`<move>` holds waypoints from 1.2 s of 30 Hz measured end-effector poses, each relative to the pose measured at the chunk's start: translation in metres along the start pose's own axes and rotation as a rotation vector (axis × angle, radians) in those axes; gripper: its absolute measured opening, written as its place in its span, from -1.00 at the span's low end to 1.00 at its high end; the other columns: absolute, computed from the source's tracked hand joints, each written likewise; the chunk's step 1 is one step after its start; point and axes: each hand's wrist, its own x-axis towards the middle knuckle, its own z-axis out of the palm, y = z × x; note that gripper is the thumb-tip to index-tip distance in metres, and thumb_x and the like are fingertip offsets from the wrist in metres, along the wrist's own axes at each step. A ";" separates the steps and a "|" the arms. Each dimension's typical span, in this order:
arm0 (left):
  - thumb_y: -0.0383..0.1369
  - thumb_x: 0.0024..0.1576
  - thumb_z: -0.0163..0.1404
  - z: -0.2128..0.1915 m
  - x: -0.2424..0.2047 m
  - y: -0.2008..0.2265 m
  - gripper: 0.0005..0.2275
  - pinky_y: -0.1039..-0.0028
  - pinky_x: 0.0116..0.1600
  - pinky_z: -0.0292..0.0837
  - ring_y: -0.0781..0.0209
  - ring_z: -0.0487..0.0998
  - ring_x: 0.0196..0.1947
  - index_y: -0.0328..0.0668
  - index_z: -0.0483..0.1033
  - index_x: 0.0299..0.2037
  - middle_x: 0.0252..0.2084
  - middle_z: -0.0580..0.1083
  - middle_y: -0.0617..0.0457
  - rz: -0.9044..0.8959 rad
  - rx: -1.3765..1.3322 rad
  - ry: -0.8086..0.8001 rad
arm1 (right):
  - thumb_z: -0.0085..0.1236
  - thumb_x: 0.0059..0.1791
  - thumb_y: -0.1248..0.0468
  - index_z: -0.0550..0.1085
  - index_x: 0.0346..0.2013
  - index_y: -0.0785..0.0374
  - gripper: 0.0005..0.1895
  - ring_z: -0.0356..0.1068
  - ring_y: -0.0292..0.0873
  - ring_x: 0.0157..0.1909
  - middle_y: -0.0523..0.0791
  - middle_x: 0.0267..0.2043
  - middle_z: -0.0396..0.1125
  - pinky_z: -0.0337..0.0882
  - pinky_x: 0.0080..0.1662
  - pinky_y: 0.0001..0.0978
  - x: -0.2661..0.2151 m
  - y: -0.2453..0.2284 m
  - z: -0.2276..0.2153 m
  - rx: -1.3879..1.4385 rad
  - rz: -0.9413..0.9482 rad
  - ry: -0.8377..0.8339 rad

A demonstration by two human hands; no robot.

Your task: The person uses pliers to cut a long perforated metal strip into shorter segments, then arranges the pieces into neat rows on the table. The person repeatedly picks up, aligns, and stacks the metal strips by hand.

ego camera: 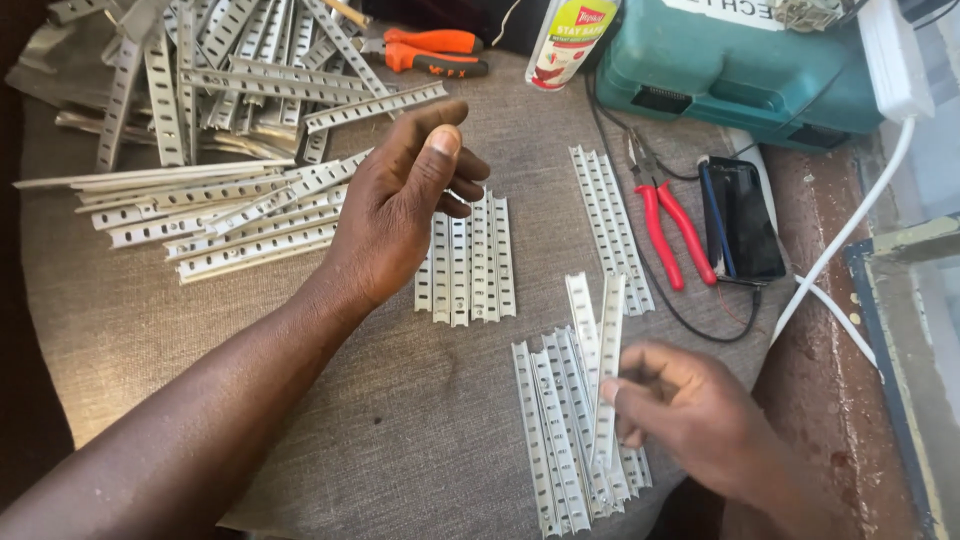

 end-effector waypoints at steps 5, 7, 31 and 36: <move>-0.05 0.34 -0.21 0.003 -0.001 -0.001 -0.51 0.53 -0.14 0.61 0.30 0.64 -0.23 -0.22 0.35 0.34 -0.14 0.62 0.00 0.004 -0.020 -0.010 | 0.30 0.05 0.29 0.72 -0.17 0.35 -0.82 0.56 -0.09 -0.49 0.03 -0.52 0.58 0.67 -0.36 -0.33 -0.020 0.000 0.021 0.084 0.186 0.013; -0.01 0.32 -0.22 0.000 -0.003 0.002 -0.48 0.54 -0.15 0.59 0.33 0.63 -0.23 -0.20 0.37 0.34 -0.14 0.61 0.05 0.004 0.016 -0.002 | 0.24 0.10 0.24 0.73 -0.23 0.35 -0.77 0.52 -0.12 -0.54 0.01 -0.56 0.54 0.62 -0.39 -0.36 -0.028 -0.002 0.022 0.054 0.226 0.048; -0.39 0.36 0.08 -0.081 0.019 -0.003 -0.86 0.52 -0.39 0.09 0.46 0.15 -0.54 -0.16 0.68 0.02 -0.55 0.24 0.29 0.226 0.514 0.082 | 0.27 0.03 0.15 0.76 -0.09 0.15 -0.74 0.36 -0.36 -0.45 -0.24 -0.45 0.53 0.36 -0.33 -0.52 0.046 -0.027 0.008 -0.060 -0.349 0.328; -0.35 0.22 0.19 -0.127 0.023 -0.003 -0.90 0.38 -0.05 0.55 0.24 0.67 -0.15 -0.09 0.72 -0.13 -0.12 0.69 0.10 0.034 0.743 -0.029 | 0.22 0.08 0.14 0.71 -0.04 0.15 -0.74 0.40 -0.30 -0.46 -0.20 -0.45 0.46 0.38 -0.32 -0.45 0.084 -0.078 -0.005 -0.034 -0.444 0.349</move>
